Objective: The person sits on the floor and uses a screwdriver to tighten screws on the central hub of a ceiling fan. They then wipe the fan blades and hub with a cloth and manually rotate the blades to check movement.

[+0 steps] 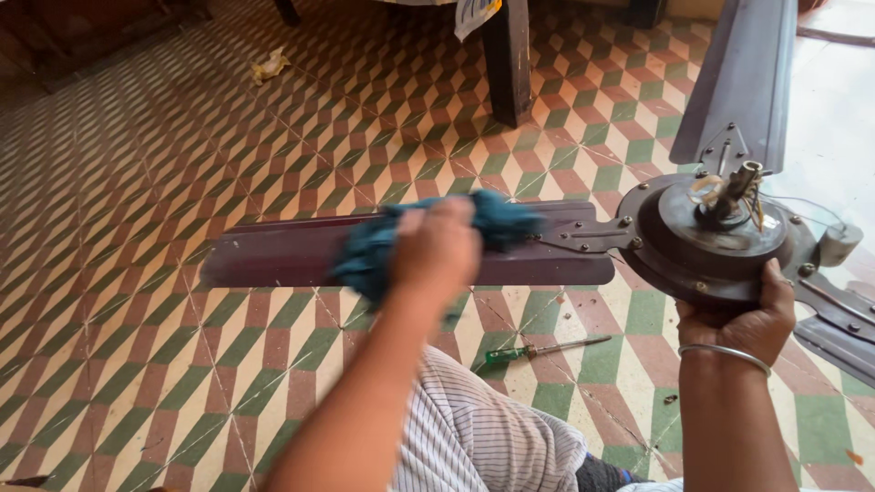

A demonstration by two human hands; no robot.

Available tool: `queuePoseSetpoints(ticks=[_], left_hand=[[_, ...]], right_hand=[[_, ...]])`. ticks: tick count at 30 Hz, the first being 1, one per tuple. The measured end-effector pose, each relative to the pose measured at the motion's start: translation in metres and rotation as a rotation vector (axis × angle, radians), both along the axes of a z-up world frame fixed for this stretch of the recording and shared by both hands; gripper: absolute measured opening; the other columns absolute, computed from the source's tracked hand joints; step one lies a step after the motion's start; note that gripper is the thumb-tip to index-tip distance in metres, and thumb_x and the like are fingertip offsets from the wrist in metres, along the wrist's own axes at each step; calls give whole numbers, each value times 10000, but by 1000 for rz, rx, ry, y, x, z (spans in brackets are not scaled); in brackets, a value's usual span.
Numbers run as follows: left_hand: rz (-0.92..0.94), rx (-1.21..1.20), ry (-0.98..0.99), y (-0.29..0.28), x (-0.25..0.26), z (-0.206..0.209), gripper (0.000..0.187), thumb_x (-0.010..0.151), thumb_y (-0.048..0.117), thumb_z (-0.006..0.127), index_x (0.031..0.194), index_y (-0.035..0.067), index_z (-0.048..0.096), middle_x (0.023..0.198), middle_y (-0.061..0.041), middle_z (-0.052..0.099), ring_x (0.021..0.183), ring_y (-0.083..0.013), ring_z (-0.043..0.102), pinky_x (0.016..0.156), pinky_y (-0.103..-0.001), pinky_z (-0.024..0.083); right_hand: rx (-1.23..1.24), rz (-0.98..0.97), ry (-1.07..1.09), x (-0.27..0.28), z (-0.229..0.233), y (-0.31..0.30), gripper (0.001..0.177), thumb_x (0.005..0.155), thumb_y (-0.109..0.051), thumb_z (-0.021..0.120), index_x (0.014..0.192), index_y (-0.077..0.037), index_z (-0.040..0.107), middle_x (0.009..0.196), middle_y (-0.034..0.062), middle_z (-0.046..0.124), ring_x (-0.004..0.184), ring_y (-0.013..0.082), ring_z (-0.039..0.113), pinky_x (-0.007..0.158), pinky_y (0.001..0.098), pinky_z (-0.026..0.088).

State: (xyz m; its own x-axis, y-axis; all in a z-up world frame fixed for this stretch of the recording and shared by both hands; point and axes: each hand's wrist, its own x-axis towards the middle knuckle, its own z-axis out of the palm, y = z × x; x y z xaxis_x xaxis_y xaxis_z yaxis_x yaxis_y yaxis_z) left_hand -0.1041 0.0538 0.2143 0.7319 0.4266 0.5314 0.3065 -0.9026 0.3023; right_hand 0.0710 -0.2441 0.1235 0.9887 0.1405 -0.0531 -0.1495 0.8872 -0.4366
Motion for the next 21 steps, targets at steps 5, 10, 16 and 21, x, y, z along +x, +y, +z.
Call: queuePoseSetpoints(ticks=[5,10,16,21], left_hand=[[616,-165,218,126,-122,15,366,1001,305,522,1290,109,634,1204,-227,714,1179,-408,632,1173,-539,319],[630,-735,-460,156,-197,-10,447,1002,327,457,1342,89,624,1349,-214,642,1229,-422,608,1022,-571,461],[-50,-1821,-1358,105,-188,-25,495,950,354,418,1205,62,726,1316,-133,726,1212,-286,679,1036,-506,493],[204,-2234,-1033,23,-76,-74,282,1049,317,417,1014,173,657,932,-9,698,789,-140,643,700,-324,522]], right_hand=[[-36,-21,-83,1,4,-4,441,1014,-365,612,1400,-154,596,1406,64,699,1286,285,716,1054,551,606],[-16,-16,-107,-1,19,-5,396,1020,-305,616,1380,-143,587,1407,76,690,1284,287,710,1084,546,608],[32,14,-35,-10,39,-3,407,955,-328,617,1320,-148,637,1340,61,707,1234,278,707,1034,546,594],[50,21,48,-18,51,-3,398,961,-347,629,1317,-169,645,1315,43,720,1221,269,692,996,509,570]])
